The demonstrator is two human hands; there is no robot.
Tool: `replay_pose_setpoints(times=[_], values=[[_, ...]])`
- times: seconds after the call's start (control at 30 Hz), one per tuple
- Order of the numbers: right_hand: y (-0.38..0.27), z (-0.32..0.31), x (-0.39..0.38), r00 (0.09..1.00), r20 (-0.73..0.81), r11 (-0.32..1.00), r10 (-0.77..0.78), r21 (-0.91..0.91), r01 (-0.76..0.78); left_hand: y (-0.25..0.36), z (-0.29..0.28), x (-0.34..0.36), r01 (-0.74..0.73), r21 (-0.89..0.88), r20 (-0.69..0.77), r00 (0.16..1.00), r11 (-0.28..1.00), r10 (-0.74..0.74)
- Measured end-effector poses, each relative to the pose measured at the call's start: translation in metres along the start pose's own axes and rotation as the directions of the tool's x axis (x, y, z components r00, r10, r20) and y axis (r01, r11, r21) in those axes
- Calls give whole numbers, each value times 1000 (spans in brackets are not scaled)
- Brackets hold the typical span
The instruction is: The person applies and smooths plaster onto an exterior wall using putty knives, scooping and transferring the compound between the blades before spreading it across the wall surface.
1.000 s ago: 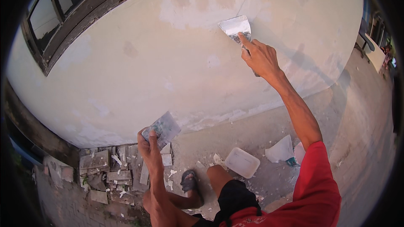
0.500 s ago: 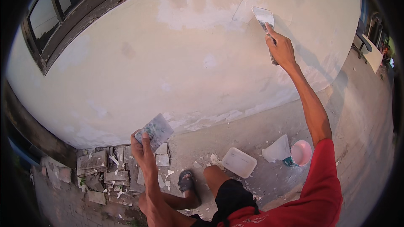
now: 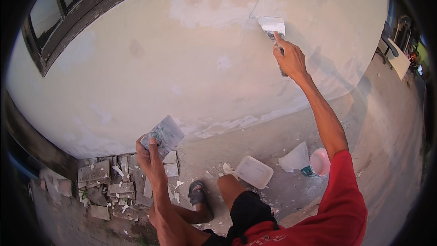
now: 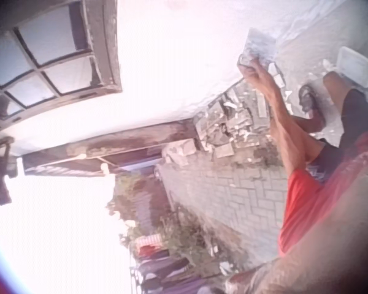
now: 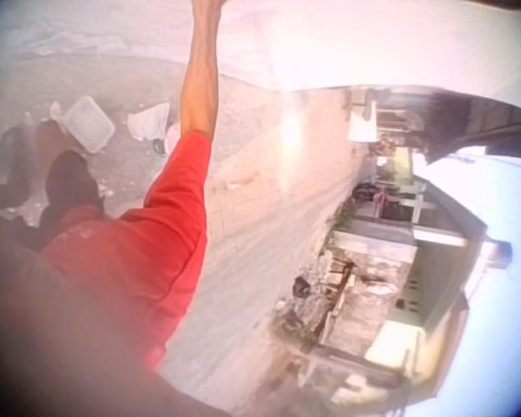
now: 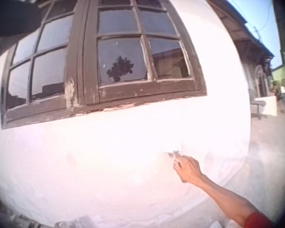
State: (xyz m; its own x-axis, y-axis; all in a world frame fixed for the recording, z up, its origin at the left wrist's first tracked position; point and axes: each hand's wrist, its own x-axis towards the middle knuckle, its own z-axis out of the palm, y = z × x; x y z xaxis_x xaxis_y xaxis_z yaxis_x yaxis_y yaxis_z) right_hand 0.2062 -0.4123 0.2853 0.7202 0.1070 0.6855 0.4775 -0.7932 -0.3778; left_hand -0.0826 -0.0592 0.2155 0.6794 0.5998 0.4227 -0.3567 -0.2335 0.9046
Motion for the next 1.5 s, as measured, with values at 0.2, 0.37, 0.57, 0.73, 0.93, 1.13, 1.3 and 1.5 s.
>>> replay_pose_setpoints(times=[0.2,0.37,0.57,0.73,0.93,1.13,1.3,1.5], values=[[-34,-31,67,982,10,970,188,153,-187,3,11,1,29,-32,17,999,999,-28],[-5,39,-13,994,104,994,-31,-104,42,0,19,-2,17,-60,23,1000,998,-15],[-20,9,-1,996,-41,987,82,140,-75,-1,12,-4,-6,-21,-12,1000,1000,6],[-35,42,-2,986,53,978,160,128,-165,1,25,-4,57,3,34,998,998,-57],[-67,55,-30,1000,-21,981,13,196,-9,-1,18,-7,11,-5,15,1000,1000,-11],[-59,93,-58,947,283,988,150,-12,-153,3,16,-10,29,2,-24,999,1000,-29],[-11,105,-80,997,16,997,80,18,-81,-3,15,-6,17,11,-46,999,1000,-17],[34,133,-169,841,525,991,129,-100,-90,-13,16,-8,32,-30,-89,995,999,-34]])
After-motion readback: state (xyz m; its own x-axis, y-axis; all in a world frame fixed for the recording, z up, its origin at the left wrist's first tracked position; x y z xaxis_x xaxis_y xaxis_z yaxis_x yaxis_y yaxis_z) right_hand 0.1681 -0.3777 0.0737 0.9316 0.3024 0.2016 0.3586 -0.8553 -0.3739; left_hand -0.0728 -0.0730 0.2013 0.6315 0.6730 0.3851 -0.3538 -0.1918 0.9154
